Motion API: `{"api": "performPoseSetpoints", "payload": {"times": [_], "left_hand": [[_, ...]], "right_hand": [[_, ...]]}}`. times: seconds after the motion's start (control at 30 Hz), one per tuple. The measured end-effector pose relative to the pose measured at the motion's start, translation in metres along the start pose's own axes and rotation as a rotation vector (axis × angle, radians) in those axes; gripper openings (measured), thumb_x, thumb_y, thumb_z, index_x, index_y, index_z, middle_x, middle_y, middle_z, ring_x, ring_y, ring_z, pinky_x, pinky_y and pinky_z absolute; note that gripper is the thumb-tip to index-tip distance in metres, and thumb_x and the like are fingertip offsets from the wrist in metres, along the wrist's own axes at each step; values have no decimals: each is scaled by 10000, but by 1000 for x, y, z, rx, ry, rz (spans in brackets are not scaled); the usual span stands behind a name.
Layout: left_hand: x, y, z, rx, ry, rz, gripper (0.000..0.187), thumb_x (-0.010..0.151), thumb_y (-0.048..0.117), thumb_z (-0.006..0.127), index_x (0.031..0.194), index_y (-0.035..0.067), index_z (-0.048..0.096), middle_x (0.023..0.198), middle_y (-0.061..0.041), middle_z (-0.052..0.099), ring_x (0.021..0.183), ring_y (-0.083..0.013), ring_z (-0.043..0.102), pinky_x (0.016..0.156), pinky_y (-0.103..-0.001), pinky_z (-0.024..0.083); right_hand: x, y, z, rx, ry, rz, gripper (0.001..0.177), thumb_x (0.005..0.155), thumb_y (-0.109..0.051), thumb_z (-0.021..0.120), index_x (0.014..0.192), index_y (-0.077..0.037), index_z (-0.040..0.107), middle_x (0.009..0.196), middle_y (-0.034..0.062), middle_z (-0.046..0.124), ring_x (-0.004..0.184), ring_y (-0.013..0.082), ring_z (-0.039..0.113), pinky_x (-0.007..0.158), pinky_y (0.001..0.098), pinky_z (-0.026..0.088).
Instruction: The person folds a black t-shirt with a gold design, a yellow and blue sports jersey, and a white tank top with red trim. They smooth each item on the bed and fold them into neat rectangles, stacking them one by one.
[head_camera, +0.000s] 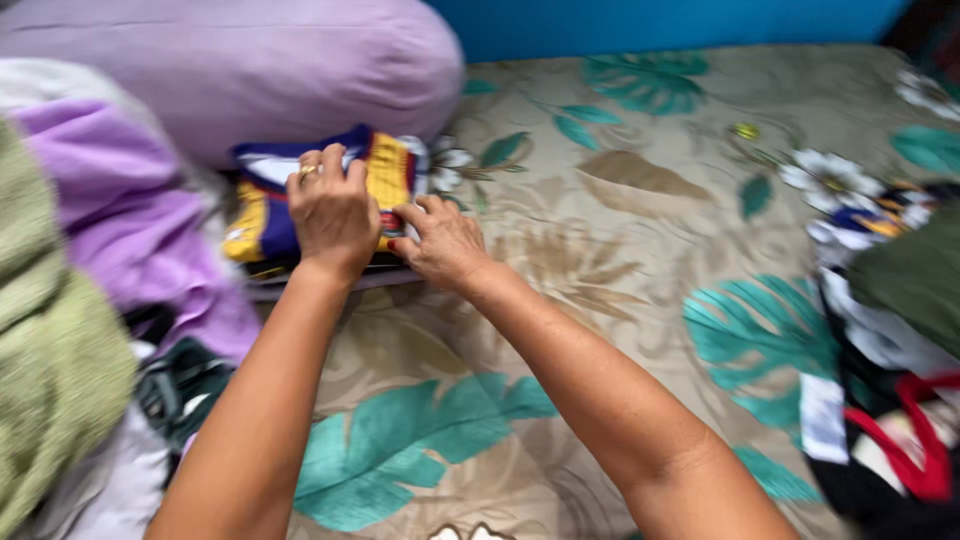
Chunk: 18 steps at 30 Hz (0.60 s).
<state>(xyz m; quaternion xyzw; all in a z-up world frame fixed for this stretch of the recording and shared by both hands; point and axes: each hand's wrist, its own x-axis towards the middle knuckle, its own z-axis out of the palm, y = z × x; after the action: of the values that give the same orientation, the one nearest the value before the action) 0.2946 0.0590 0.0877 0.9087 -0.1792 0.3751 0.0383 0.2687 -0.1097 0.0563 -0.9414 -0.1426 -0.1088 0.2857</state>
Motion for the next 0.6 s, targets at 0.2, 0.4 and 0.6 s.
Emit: {"api": "performPoseSetpoints", "payload": {"times": [0.2,0.4,0.6], "left_hand": [[1,159,-42,-556,90,70,274,806,65,733,1078,62,695,1230,-139,623,1141,-376,583,964,-475,471],[18,350,-75,-1109,-140,225,204,849,69,710,1049,105,697,1092,-101,673,961,-315,688,821,-430,538],[22,536,-121,-1331,-167,350,313,842,111,736,1144,127,657,1061,-124,650,986,-359,657,847,-467,542]], "right_hand": [[-97,62,-126,-54,428,74,188,781,-227,758,965,-187,763,989,84,710,1001,324,648,858,462,531],[-208,149,-273,-400,659,147,83,782,-164,748,864,-161,759,901,77,701,926,335,632,791,473,524],[-332,232,-409,-863,853,268,238,791,-27,700,951,-182,784,1005,66,707,1023,323,591,873,469,483]]}}
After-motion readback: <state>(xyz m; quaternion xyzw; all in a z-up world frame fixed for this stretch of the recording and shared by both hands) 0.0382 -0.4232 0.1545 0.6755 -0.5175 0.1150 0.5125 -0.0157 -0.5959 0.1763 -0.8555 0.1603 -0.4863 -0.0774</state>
